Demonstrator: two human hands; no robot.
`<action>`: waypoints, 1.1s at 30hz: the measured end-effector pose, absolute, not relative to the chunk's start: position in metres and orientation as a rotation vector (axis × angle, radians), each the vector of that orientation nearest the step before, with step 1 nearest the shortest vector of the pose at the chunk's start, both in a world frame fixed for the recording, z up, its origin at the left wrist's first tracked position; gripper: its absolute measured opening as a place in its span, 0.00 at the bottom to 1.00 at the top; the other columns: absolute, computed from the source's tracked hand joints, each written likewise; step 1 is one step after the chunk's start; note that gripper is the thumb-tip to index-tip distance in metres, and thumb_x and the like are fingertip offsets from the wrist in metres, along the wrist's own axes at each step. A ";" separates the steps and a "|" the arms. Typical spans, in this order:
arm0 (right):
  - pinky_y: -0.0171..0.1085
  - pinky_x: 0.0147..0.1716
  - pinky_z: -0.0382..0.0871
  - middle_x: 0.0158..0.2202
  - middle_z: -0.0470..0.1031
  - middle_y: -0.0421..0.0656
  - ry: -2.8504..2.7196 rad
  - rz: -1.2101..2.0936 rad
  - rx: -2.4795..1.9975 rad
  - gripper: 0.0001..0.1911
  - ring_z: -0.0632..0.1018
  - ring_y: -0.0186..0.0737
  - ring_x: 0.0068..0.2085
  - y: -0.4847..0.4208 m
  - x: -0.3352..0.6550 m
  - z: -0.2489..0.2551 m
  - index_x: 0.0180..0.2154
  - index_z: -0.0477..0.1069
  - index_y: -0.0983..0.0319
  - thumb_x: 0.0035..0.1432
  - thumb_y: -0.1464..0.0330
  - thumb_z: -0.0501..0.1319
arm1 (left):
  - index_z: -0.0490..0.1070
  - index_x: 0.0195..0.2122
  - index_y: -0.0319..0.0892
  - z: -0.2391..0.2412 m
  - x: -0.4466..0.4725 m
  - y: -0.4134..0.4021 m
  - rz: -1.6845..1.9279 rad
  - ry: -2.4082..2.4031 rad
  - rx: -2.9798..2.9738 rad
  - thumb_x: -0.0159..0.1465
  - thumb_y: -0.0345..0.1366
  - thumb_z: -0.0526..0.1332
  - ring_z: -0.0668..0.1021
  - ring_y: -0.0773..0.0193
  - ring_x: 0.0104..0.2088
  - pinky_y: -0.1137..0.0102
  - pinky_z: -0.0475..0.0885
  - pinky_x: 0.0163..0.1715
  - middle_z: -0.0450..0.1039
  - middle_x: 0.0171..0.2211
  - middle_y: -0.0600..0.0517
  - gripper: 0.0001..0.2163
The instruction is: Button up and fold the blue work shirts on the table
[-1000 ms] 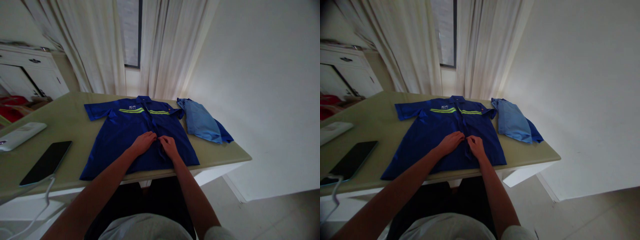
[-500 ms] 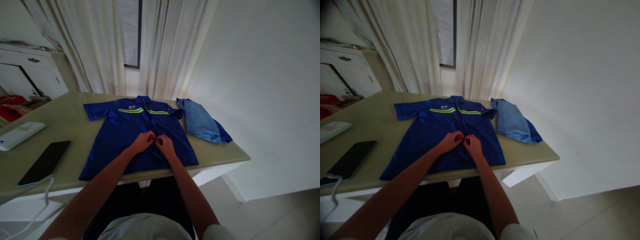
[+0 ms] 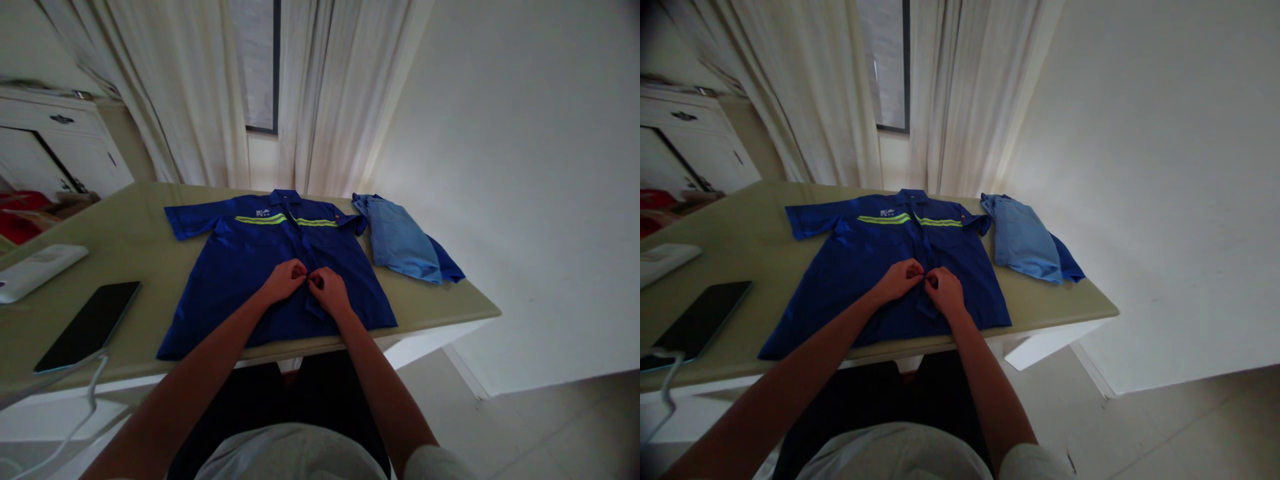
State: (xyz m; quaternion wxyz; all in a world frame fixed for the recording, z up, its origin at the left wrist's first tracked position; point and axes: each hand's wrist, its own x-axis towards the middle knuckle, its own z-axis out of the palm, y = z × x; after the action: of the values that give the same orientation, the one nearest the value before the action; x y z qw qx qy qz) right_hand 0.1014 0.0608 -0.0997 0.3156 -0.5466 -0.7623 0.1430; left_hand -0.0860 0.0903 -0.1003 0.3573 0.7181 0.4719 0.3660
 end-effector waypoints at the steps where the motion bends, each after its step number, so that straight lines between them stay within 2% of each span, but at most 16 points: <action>1: 0.35 0.37 0.65 0.36 0.77 0.40 -2.012 0.374 -1.456 0.05 0.76 0.37 0.36 0.060 0.101 -0.098 0.41 0.79 0.58 0.62 0.71 0.68 | 0.74 0.37 0.44 -0.101 -0.086 0.091 0.944 1.213 1.837 0.60 0.29 0.64 0.84 0.59 0.39 0.65 0.79 0.43 0.82 0.36 0.50 0.05; 5: 0.35 0.37 0.64 0.38 0.76 0.40 -2.029 0.319 -1.507 0.03 0.76 0.37 0.36 0.055 0.099 -0.095 0.40 0.79 0.58 0.65 0.70 0.66 | 0.73 0.37 0.43 -0.101 -0.084 0.090 0.958 1.251 1.803 0.60 0.31 0.66 0.84 0.59 0.38 0.65 0.80 0.42 0.83 0.35 0.49 0.05; 10: 0.34 0.37 0.64 0.39 0.75 0.40 -2.040 0.231 -1.491 0.05 0.76 0.37 0.37 0.052 0.098 -0.096 0.40 0.77 0.57 0.69 0.68 0.62 | 0.74 0.40 0.43 -0.097 -0.085 0.088 0.949 1.301 1.822 0.61 0.36 0.68 0.85 0.58 0.38 0.65 0.79 0.41 0.83 0.36 0.49 0.08; 19: 0.35 0.41 0.69 0.40 0.75 0.41 -2.058 0.244 -1.446 0.04 0.77 0.38 0.39 0.054 0.099 -0.097 0.41 0.77 0.57 0.67 0.69 0.63 | 0.74 0.38 0.42 -0.105 -0.088 0.096 0.887 1.242 1.744 0.62 0.33 0.66 0.84 0.60 0.34 0.67 0.78 0.36 0.82 0.33 0.49 0.05; 25: 0.36 0.45 0.70 0.43 0.77 0.42 -2.060 0.312 -1.432 0.06 0.78 0.40 0.43 0.055 0.100 -0.098 0.44 0.78 0.57 0.66 0.70 0.64 | 0.74 0.38 0.42 -0.105 -0.087 0.094 0.894 1.292 1.800 0.61 0.32 0.66 0.83 0.60 0.37 0.66 0.78 0.39 0.82 0.35 0.49 0.04; 33: 0.37 0.42 0.69 0.43 0.78 0.43 -2.060 0.328 -1.539 0.06 0.79 0.40 0.40 0.056 0.098 -0.098 0.42 0.81 0.57 0.66 0.68 0.65 | 0.72 0.40 0.45 -0.097 -0.082 0.085 0.878 1.363 1.998 0.62 0.31 0.64 0.82 0.60 0.35 0.66 0.75 0.40 0.80 0.34 0.53 0.06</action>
State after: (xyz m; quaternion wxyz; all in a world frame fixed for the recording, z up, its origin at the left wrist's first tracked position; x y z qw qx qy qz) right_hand 0.0981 0.0564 -0.0976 0.2711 -0.5715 -0.7649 0.1217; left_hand -0.0817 0.0853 -0.0968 0.2803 0.7454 0.5084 0.3275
